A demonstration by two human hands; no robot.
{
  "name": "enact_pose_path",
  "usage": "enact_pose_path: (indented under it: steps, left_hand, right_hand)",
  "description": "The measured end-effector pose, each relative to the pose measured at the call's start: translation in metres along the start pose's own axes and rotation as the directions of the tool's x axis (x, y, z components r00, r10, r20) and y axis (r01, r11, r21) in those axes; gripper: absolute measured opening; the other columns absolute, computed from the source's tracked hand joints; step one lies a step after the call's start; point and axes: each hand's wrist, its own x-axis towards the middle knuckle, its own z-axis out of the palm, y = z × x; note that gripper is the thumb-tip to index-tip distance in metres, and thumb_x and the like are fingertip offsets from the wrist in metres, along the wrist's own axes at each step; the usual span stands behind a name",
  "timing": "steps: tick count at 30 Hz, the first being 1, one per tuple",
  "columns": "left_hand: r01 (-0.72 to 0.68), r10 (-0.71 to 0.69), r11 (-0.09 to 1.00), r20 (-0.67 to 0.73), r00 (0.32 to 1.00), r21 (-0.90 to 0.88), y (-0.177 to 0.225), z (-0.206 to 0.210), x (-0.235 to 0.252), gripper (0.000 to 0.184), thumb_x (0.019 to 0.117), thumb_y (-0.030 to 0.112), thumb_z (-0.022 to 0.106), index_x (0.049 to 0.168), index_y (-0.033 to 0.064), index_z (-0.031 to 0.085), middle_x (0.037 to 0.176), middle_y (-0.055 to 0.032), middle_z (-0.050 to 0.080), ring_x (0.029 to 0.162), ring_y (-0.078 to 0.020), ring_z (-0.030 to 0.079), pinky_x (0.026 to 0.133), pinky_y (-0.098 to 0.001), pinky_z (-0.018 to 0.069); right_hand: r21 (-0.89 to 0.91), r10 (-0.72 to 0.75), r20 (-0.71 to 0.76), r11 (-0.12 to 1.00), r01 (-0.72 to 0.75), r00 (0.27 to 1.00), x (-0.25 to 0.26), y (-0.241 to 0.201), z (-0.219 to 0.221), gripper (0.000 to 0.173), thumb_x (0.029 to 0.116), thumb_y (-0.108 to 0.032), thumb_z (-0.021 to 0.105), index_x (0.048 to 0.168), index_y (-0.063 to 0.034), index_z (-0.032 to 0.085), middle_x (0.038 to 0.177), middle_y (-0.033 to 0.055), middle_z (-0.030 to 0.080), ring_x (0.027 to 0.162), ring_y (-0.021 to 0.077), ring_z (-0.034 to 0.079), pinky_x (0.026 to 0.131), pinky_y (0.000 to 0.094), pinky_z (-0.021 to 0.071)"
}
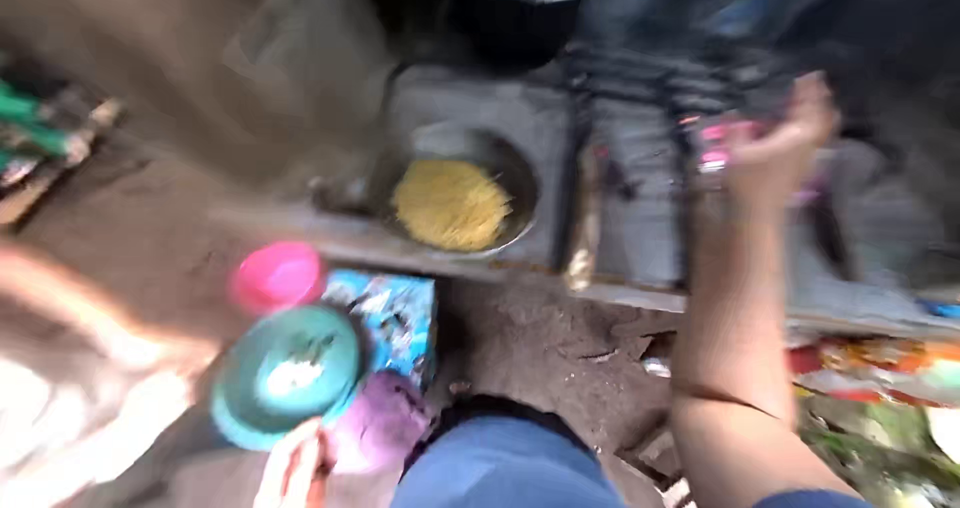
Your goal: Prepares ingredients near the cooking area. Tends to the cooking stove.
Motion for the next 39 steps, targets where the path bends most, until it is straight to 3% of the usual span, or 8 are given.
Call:
enact_pose_path:
  steps: [3, 5, 9, 11, 20, 27, 31, 39]
  left_hand:
    - [0.053, -0.055, 0.998, -0.165, 0.985, -0.019, -0.012, -0.004, -0.021, 0.026, 0.1045, 0.010, 0.044, 0.123, 0.0024, 0.061, 0.102, -0.0008, 0.070, 0.085, -0.0095, 0.067, 0.077, -0.0261, 0.0575]
    - [0.108, -0.114, 0.993, -0.219, 0.969, -0.040, -0.021, -0.009, -0.034, 0.027, 0.1029, 0.011, 0.044, 0.122, 0.0024, 0.062, 0.103, -0.0016, 0.071, 0.087, -0.0099, 0.068, 0.078, -0.0257, 0.0577]
    - [0.148, -0.163, 0.986, -0.290, 0.943, -0.075, -0.038, -0.018, -0.061, 0.027, 0.1034, 0.010, 0.044, 0.122, 0.0019, 0.061, 0.104, -0.0038, 0.070, 0.088, -0.0112, 0.068, 0.076, -0.0256, 0.0570]
    - [0.151, -0.172, 0.985, -0.325, 0.930, -0.088, -0.043, -0.019, -0.072, 0.029, 0.1033, 0.010, 0.041, 0.123, 0.0009, 0.060, 0.105, -0.0048, 0.070, 0.088, -0.0117, 0.068, 0.076, -0.0255, 0.0567]
    - [0.246, -0.280, 0.960, -0.391, 0.877, -0.135, -0.057, -0.025, -0.103, 0.027, 0.1040, 0.010, 0.043, 0.123, 0.0018, 0.061, 0.106, -0.0054, 0.070, 0.087, -0.0113, 0.068, 0.073, -0.0236, 0.0566]
    - [0.273, -0.288, 0.957, -0.388, 0.876, -0.093, -0.052, -0.028, -0.098, 0.028, 0.1025, 0.010, 0.045, 0.124, 0.0028, 0.062, 0.106, -0.0052, 0.071, 0.088, -0.0122, 0.068, 0.073, -0.0241, 0.0563]
    - [0.293, -0.295, 0.954, -0.359, 0.885, -0.063, -0.049, -0.023, -0.084, 0.028, 0.1034, 0.012, 0.045, 0.124, 0.0029, 0.061, 0.109, -0.0069, 0.070, 0.092, -0.0134, 0.069, 0.077, -0.0259, 0.0564]
    - [0.241, -0.227, 0.969, -0.190, 0.955, 0.052, -0.038, -0.004, -0.042, 0.028, 0.1031, 0.014, 0.048, 0.125, 0.0026, 0.061, 0.110, -0.0060, 0.070, 0.095, -0.0123, 0.068, 0.081, -0.0274, 0.0560]
  right_hand:
    - [0.434, -0.301, 0.154, 0.876, 0.209, 0.941, -0.071, -0.086, 0.009, 0.054, 0.1061, -0.031, 0.055, 0.145, 0.0048, 0.043, 0.137, 0.0157, 0.058, 0.112, 0.0155, 0.065, 0.095, 0.0296, 0.0559]
    - [0.660, -0.522, 0.344, 0.726, 0.195, 0.780, -0.140, -0.151, 0.022, 0.038, 0.1065, -0.020, 0.053, 0.140, -0.0013, 0.047, 0.123, 0.0053, 0.065, 0.102, 0.0099, 0.067, 0.087, 0.0297, 0.0591]
    - [0.592, -0.592, 0.806, 0.805, -0.028, 0.024, -0.274, -0.198, 0.128, 0.030, 0.1002, -0.017, 0.065, 0.129, -0.0083, 0.064, 0.111, 0.0074, 0.071, 0.096, 0.0184, 0.070, 0.086, 0.0415, 0.0598]
    - [0.402, -0.403, 0.905, 0.915, -0.033, -0.140, -0.319, -0.181, 0.196, 0.029, 0.1022, -0.014, 0.061, 0.129, -0.0023, 0.062, 0.118, 0.0181, 0.069, 0.107, 0.0300, 0.068, 0.096, 0.0504, 0.0542]
    - [0.114, -0.125, 0.977, 0.991, 0.072, 0.173, -0.375, -0.148, 0.293, 0.028, 0.1018, -0.010, 0.055, 0.126, -0.0019, 0.066, 0.128, 0.0237, 0.065, 0.125, 0.0406, 0.060, 0.106, 0.0605, 0.0465]
    - [0.049, -0.056, 0.998, 0.947, 0.318, 0.014, -0.382, -0.181, 0.317, 0.068, 0.0838, -0.022, 0.083, 0.137, 0.0083, 0.053, 0.146, 0.0308, 0.048, 0.137, 0.0475, 0.045, 0.110, 0.0645, 0.0399]
    - [0.076, -0.042, 0.995, 0.917, 0.391, -0.094, -0.377, -0.185, 0.324, 0.047, 0.0896, -0.022, 0.076, 0.124, 0.0077, 0.065, 0.144, 0.0305, 0.050, 0.138, 0.0472, 0.044, 0.109, 0.0660, 0.0395]
    - [0.165, -0.125, 0.985, 0.893, 0.419, -0.121, -0.368, -0.172, 0.341, 0.057, 0.0893, -0.020, 0.077, 0.136, 0.0046, 0.058, 0.149, 0.0321, 0.045, 0.141, 0.0477, 0.040, 0.115, 0.0634, 0.0351]
